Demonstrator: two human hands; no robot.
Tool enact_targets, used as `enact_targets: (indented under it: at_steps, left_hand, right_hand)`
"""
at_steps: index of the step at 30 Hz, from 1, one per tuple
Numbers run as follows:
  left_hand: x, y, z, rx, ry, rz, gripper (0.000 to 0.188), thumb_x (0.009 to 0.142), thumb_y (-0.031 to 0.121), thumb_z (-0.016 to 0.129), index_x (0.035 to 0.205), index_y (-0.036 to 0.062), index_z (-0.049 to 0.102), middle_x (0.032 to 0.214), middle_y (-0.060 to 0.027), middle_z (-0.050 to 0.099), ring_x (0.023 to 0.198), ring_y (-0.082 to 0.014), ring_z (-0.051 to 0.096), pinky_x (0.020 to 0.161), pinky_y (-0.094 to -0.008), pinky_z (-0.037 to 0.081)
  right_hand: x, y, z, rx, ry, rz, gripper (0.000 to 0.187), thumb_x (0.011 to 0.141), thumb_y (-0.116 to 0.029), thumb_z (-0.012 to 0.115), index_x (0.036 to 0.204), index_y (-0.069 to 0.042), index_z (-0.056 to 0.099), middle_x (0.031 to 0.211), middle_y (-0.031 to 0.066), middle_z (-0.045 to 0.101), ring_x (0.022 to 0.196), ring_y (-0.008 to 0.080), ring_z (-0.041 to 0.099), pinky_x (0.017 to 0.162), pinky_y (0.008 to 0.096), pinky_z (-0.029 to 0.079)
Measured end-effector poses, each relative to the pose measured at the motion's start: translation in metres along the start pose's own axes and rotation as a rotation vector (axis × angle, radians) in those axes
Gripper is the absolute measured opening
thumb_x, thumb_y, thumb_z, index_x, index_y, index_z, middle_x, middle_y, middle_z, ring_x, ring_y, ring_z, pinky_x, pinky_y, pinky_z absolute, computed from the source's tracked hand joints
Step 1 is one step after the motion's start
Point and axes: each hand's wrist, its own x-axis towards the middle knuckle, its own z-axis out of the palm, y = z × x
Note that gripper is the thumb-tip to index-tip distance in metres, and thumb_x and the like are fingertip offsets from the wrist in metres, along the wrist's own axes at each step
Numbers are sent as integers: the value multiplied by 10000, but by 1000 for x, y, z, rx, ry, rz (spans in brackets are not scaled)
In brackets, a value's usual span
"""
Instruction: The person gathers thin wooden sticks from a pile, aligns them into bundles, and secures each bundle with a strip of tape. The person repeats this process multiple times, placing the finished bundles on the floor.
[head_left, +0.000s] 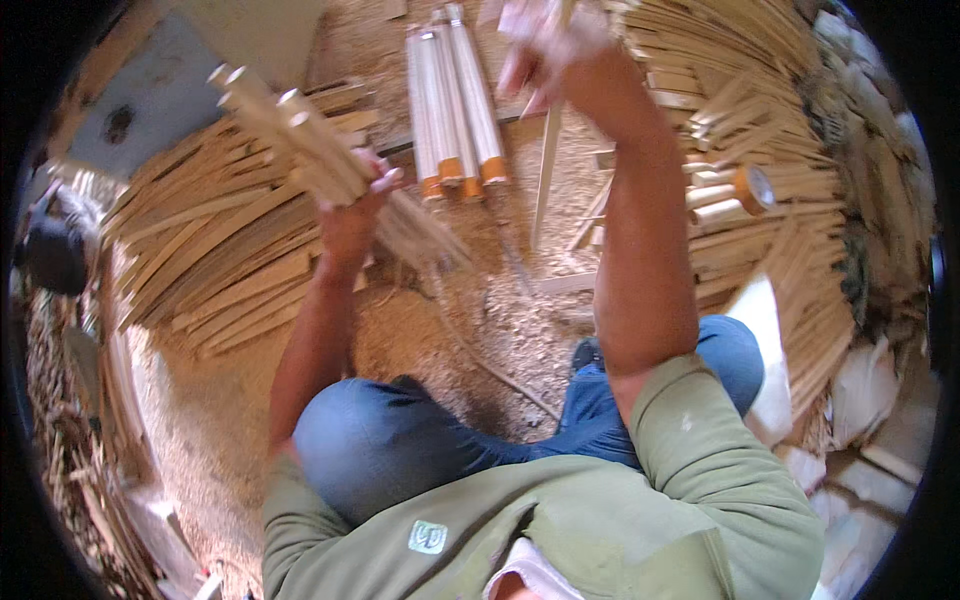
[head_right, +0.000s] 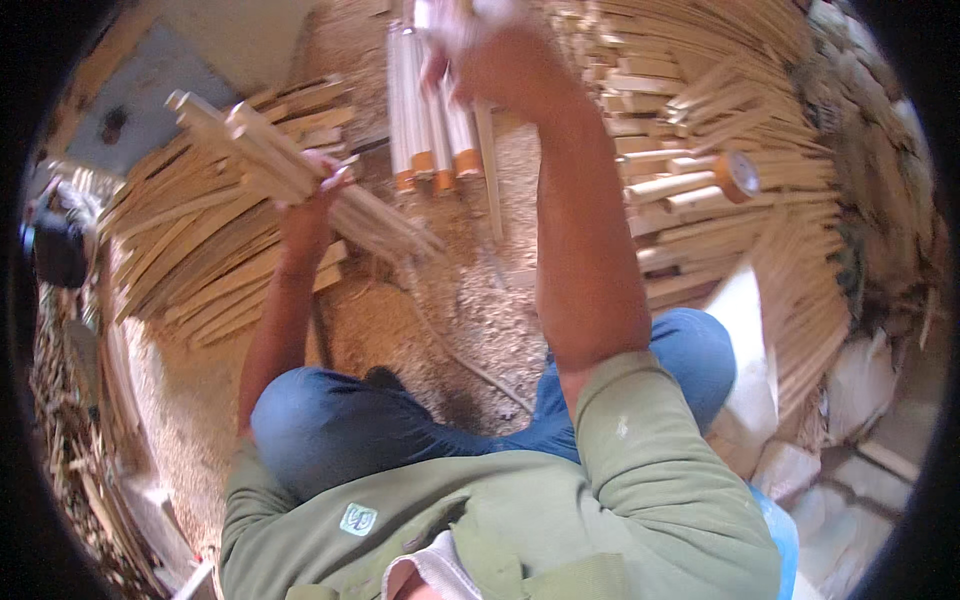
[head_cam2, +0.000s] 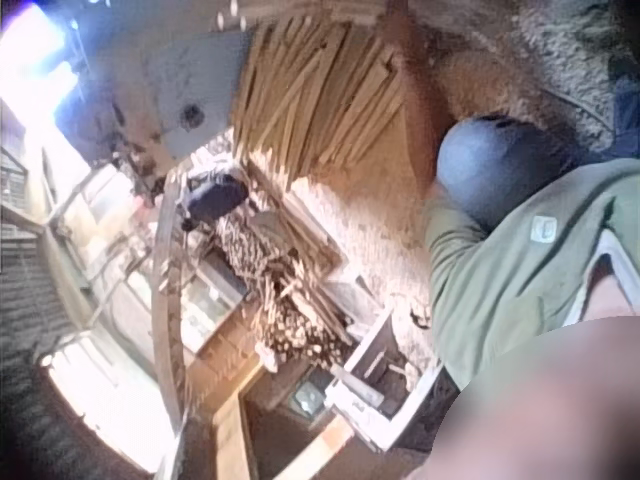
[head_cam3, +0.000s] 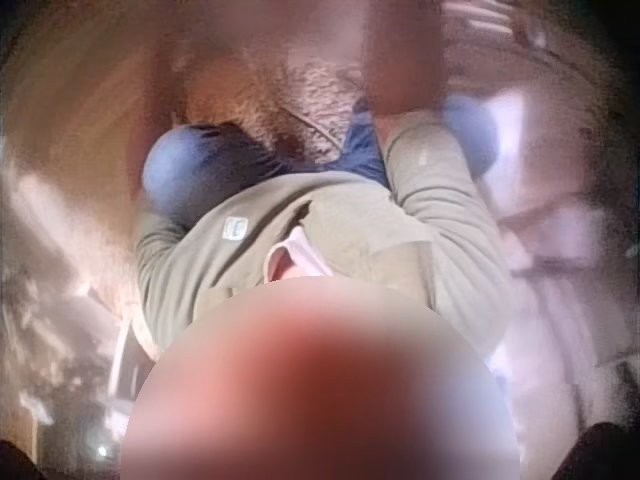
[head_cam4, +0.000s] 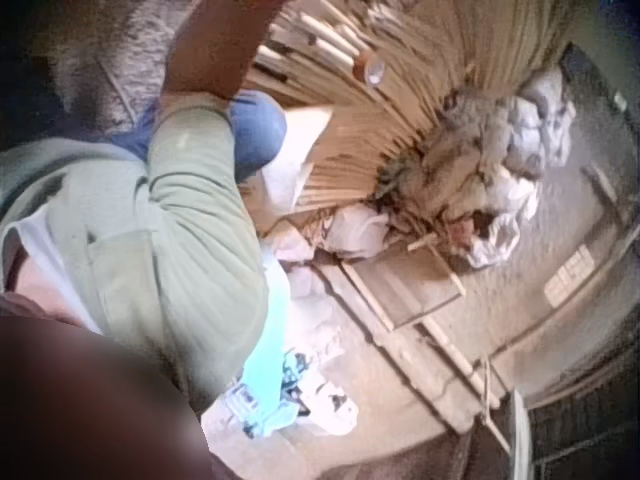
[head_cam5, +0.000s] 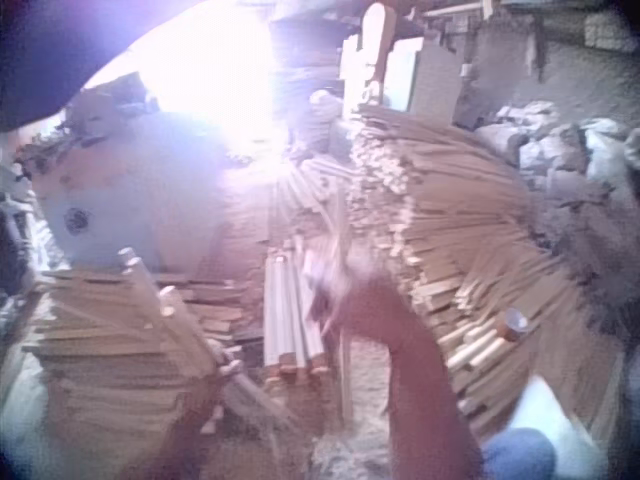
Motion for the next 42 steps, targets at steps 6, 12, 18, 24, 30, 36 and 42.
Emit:
enact_targets:
  at_steps: [6, 12, 18, 24, 30, 36, 42]
  left_hand:
    - [4, -16, -11, 129, 13, -84, 309, 925, 42, 819, 1201, 41, 680, 1057, -42, 665, 998, -184, 693, 898, -397, 626]
    - [-6, -11, -3, -52, -46, -70, 246, 921, -7, 759, 1114, 43, 615, 1028, -66, 646, 943, -185, 674, 889, -361, 572]
    - [-7, 2, 18, -73, -59, -95, 290, 907, -50, 764, 1114, 65, 597, 1018, -60, 640, 945, -183, 670, 895, -354, 581]
    - [-11, -6, 18, -2, -79, -64, 238, 910, -67, 765, 1059, 63, 631, 1030, -46, 647, 999, -183, 674, 910, -372, 599]
    - [41, 20, 26, -144, -100, -40, 251, 887, 75, 829, 1110, 40, 719, 1040, -77, 714, 919, -208, 729, 882, -396, 632]
    - [97, 96, 43, -434, -48, -3, 224, 903, 102, 822, 1091, 42, 715, 1028, -90, 733, 907, -208, 736, 804, -405, 609]
    - [81, 110, 23, -219, -436, -138, 364, 819, 164, 851, 1114, -13, 730, 939, -93, 728, 859, -194, 727, 773, -356, 591]
  right_hand:
    - [53, -78, -203, -911, 654, -479, 448, 1096, -447, 504, 1251, -83, 714, 1065, 179, 776, 939, 255, 744, 885, 465, 592]
    - [51, 61, -358, -1732, 406, -221, 399, 1127, -342, 438, 1164, -78, 735, 898, 126, 785, 789, 258, 733, 754, 468, 599]
    - [1, 239, -397, -1527, 363, 380, 375, 1142, -249, 415, 1214, -24, 706, 1311, 238, 711, 1257, 359, 687, 1068, 489, 565]
    - [9, 260, -377, -1636, 196, 765, 439, 1078, -157, 498, 1476, -35, 637, 1584, 260, 549, 1447, 481, 540, 1207, 545, 460]
    - [35, 163, -150, -877, -197, -416, 873, 944, -562, 786, 1547, 13, 528, 1550, 281, 568, 1463, 401, 537, 1220, 500, 453]
    - [-9, 117, 137, -160, -148, -268, 976, 789, -507, 976, 1533, -79, 512, 1452, 196, 631, 1347, 318, 618, 1112, 477, 529]
    - [-20, 132, 180, 402, -304, -87, 338, 877, -190, 911, 1130, -83, 714, 1008, -8, 730, 943, 105, 679, 856, 308, 580]
